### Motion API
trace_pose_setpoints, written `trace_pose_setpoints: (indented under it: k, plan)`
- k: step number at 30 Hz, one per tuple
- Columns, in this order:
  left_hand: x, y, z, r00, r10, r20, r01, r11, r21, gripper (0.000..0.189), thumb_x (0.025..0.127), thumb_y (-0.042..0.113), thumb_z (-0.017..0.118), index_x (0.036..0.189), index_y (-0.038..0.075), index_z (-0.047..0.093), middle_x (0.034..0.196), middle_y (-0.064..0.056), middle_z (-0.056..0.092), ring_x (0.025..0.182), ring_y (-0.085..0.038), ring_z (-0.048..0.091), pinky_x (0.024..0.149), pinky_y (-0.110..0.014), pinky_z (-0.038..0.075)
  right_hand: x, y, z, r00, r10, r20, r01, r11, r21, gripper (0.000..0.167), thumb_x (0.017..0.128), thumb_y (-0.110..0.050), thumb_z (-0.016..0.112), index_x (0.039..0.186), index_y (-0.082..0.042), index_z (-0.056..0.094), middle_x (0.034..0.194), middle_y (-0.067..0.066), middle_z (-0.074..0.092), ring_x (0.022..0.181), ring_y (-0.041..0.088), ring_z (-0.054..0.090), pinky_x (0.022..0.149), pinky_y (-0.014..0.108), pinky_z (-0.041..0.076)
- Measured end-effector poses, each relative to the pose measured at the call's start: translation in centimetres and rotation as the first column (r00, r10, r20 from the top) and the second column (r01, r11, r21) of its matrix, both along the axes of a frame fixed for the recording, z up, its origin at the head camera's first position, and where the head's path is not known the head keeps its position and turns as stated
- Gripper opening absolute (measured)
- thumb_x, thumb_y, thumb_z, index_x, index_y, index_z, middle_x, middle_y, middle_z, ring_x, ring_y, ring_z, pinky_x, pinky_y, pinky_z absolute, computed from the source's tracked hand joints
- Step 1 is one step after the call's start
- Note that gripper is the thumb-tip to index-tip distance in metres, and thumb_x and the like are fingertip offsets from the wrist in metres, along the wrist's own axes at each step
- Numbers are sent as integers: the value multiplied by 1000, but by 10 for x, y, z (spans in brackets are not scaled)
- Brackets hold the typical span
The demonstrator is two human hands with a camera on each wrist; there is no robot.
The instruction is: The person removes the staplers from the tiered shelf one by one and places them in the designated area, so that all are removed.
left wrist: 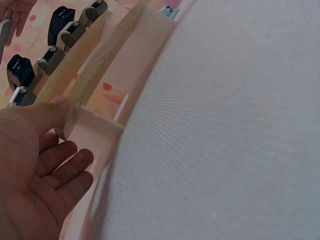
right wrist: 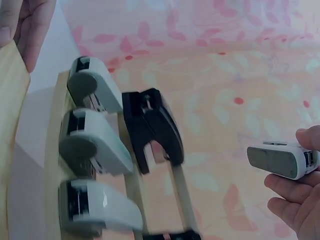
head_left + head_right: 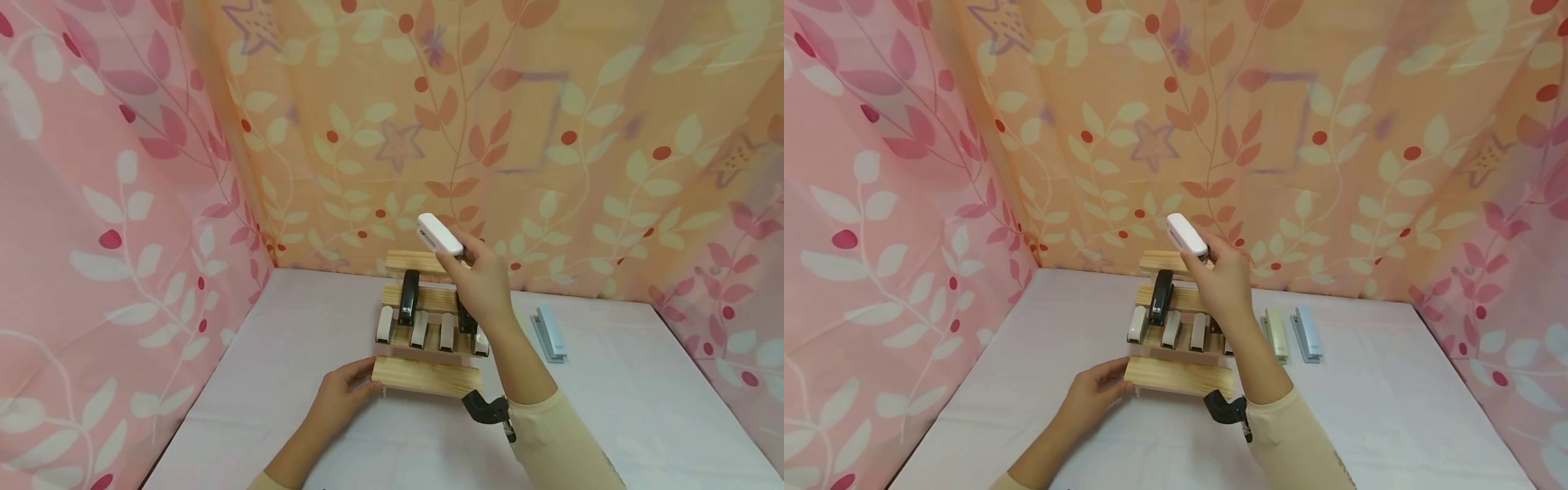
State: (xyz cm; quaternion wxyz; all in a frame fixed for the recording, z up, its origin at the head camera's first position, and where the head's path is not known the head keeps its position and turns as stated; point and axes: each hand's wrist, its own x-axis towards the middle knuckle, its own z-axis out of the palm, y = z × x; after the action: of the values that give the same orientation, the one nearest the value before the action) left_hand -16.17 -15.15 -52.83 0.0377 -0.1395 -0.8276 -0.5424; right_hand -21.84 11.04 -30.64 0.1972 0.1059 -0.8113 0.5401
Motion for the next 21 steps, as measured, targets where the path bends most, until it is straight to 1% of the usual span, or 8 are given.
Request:
trace_pose_setpoints:
  k: [2,6,9,11,13,17,19,21]
  plan:
    - [0,0,0,1000,1,5,-1,1000,4,54,85,35,83,135,19,67,123,7,73,117,-12,68,107,-34,53,5,7,0,1000,-6,-26,6,1000,-3,48,97,-29,74,142,-18,62,139,9,65,125,21,64,94,43,60]
    - [0,1,0,1000,5,6,-5,1000,2,53,86,34,83,134,19,68,125,8,73,117,-11,68,107,-32,53,15,23,-2,998,-23,-51,21,999,-26,47,97,-28,74,142,-19,63,138,9,65,124,20,65,93,30,60]
    - [0,0,0,1000,9,6,-9,1000,3,53,85,35,84,133,19,68,125,8,73,117,-11,68,107,-33,53,23,36,-5,999,-11,-49,8,998,-61,51,97,-26,73,145,-11,59,140,13,63,125,23,64,92,22,58]
    - [0,0,-1,1000,9,1,-9,1000,10,53,85,36,83,133,19,68,125,6,73,117,-13,68,107,-36,53,29,43,-7,999,-14,-53,11,998,-63,53,98,-26,73,146,-8,57,140,16,62,125,26,64,91,19,57]
    - [-1,0,-2,1000,6,2,-6,1000,15,53,85,36,83,133,20,68,125,7,73,117,-14,68,108,-37,53,35,51,-8,997,-41,-66,39,999,-33,54,98,-26,73,146,-8,57,138,16,64,122,26,65,87,16,57]
    - [0,0,-3,1000,4,-8,-4,1000,24,52,86,36,83,133,19,69,124,6,73,116,-15,69,107,-39,53,47,66,-14,986,-129,-105,132,991,20,51,97,-25,75,144,-11,60,133,17,67,117,26,67,80,8,55]
    - [-1,0,-3,1000,5,-18,-5,1000,20,51,86,36,83,132,18,69,123,5,73,116,-15,69,107,-39,53,52,75,-18,979,-165,-120,168,986,14,50,95,-20,76,142,-11,62,131,18,68,115,22,68,80,7,54]
    - [-1,0,-3,1000,6,-22,-5,1000,19,51,86,35,83,132,18,69,122,5,74,115,-14,69,106,-38,54,56,83,-22,974,-188,-122,188,982,-15,49,94,-15,77,141,-11,63,129,18,68,115,16,68,84,8,54]
